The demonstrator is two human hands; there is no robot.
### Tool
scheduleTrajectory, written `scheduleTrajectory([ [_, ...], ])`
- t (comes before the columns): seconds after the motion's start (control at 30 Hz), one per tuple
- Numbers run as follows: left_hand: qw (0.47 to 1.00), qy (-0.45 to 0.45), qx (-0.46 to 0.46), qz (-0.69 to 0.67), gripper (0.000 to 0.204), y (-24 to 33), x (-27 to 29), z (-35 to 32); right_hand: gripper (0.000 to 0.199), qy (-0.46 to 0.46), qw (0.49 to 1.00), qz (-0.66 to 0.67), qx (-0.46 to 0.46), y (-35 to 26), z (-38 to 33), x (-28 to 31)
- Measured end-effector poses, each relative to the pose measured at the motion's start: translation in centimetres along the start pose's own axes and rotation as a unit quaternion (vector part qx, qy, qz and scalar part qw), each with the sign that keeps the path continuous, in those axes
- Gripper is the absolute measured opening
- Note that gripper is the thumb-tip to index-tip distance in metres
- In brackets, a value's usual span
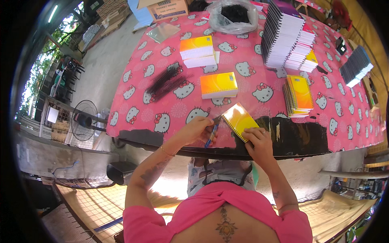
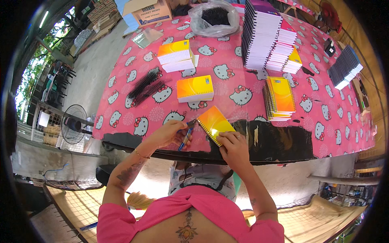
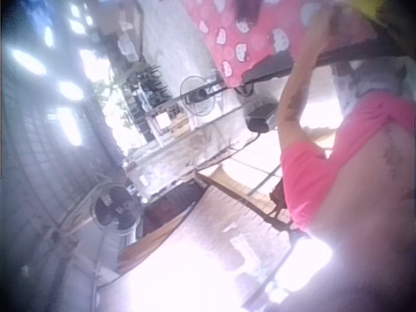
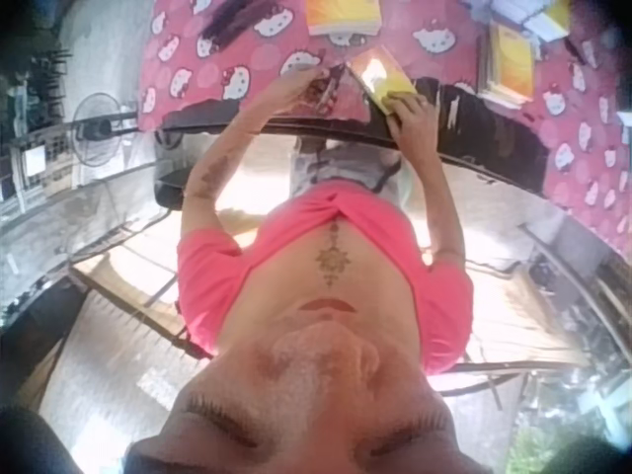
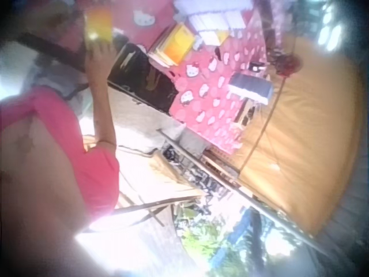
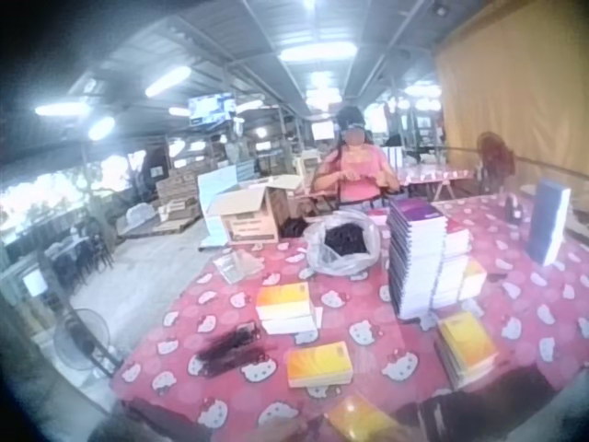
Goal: The person places notebooks into plastic sleeves by hand, sliding each one inside, folding the adhesive flap, and stacking the completed items.
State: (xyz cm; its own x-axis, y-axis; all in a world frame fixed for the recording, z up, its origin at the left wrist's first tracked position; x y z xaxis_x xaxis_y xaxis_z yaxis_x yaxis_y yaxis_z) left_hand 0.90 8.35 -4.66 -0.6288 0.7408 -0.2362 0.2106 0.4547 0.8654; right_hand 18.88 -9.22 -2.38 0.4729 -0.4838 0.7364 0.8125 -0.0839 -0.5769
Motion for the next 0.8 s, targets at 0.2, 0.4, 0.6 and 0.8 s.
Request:
scheduleTrajectory([
  [0.2, 0.908, 0.009, -0.131, 0.397, 0.031, 1.7, -1.4, -0.7, 0.032, -0.003, 1.0, -0.013, 0.001, -0.1, 0.0, 0.2],
  [0.4, 0.696, 0.005, -0.246, 0.674, 0.037, 4.1, -1.6, -2.4, 0.032, 0.007, 1.0, -0.008, 0.008, 0.1, -0.1, 0.2],
  [0.6, 0.662, 0.134, -0.238, 0.697, 0.046, 4.1, 5.8, -5.4, 0.025, 0.079, 0.98, 0.155, -0.095, 1.7, 0.3, 3.3],
  [0.8, 0.774, 0.057, -0.536, 0.333, 0.051, 9.9, -5.3, -5.6, 0.02, 0.016, 0.93, 0.362, -0.059, 1.5, 3.1, 7.8],
])
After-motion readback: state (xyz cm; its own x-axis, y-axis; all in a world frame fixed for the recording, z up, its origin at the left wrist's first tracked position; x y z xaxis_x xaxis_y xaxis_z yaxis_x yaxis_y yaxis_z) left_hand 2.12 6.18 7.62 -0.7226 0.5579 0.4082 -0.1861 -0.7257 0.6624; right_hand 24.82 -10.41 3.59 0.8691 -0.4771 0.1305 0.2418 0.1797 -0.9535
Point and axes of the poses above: each hand's wrist, its own z-axis towards the middle knuckle, its own x-axis out of the back of the hand, y = z × x, the point moved 5 cm from there along z, towards the middle knuckle, and after that the axes turned 13 degrees about -x, right-handed, at the moved point
